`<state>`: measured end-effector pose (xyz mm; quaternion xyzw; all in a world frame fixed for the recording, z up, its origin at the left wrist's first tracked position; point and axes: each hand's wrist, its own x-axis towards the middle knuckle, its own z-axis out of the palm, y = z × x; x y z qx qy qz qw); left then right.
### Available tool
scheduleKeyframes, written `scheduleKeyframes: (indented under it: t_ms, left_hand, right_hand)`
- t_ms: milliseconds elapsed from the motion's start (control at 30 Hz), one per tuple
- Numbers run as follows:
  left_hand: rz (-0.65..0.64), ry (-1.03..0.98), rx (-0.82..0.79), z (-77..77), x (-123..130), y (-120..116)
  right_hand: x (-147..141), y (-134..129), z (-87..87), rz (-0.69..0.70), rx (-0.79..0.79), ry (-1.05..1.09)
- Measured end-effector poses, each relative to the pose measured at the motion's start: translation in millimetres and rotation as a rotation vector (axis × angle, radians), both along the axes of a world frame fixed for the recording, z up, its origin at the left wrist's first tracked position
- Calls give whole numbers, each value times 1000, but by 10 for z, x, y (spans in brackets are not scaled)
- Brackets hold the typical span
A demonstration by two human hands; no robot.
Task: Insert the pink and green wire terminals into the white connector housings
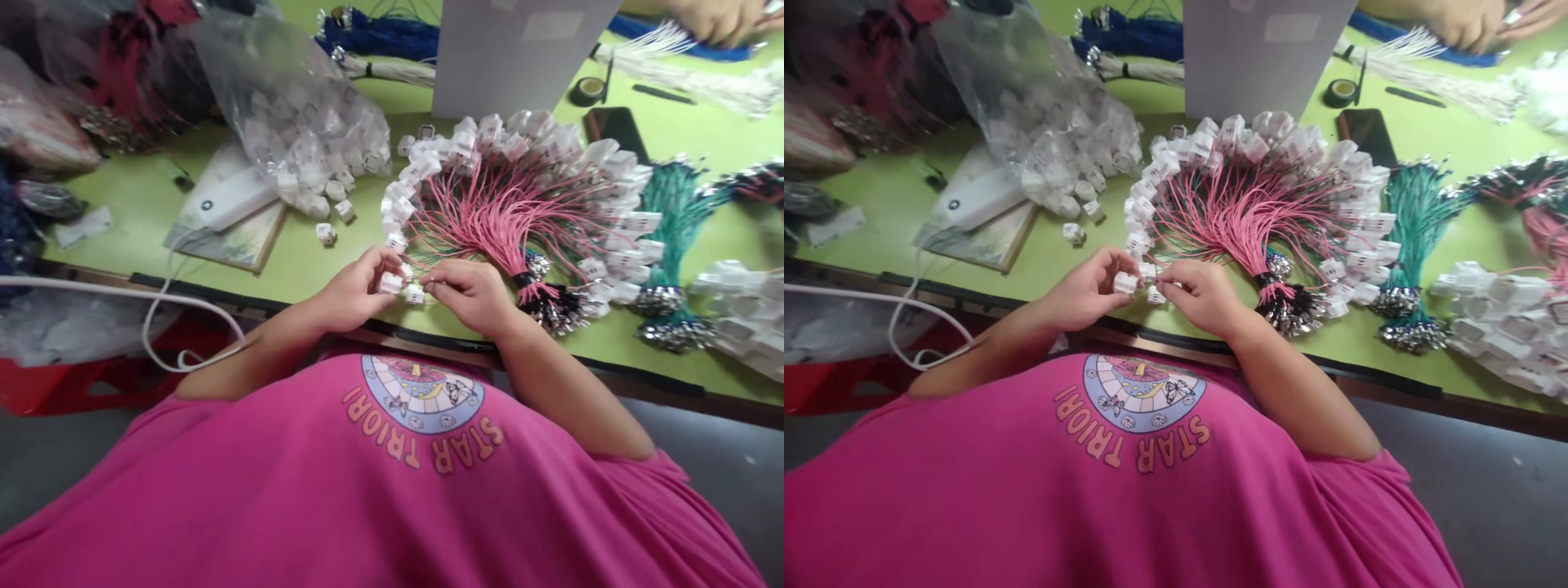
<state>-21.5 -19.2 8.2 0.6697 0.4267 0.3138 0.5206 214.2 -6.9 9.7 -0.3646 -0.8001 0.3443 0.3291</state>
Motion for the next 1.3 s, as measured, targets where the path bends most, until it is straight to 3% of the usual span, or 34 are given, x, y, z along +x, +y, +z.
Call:
scheduleKeyframes:
  t_ms: [100,233,533,900,1300]
  left_hand:
    - [42,-201,-41,-21,53,31]
    - [56,-262,-48,-22,98,46]
    - [108,-321,-29,-112,88,116]
    - [140,-333,-20,-145,101,148]
    - [129,-181,130,-282,115,122]
  right_hand:
    - [-6,-27,-8,8,-12,6]
    - [-20,-53,-15,-98,-130,53]
    - [-12,-35,16,-22,3,-118]
    - [7,-13,3,-70,-33,-136]
    - [-68,-41,-36,-24,25,-345]
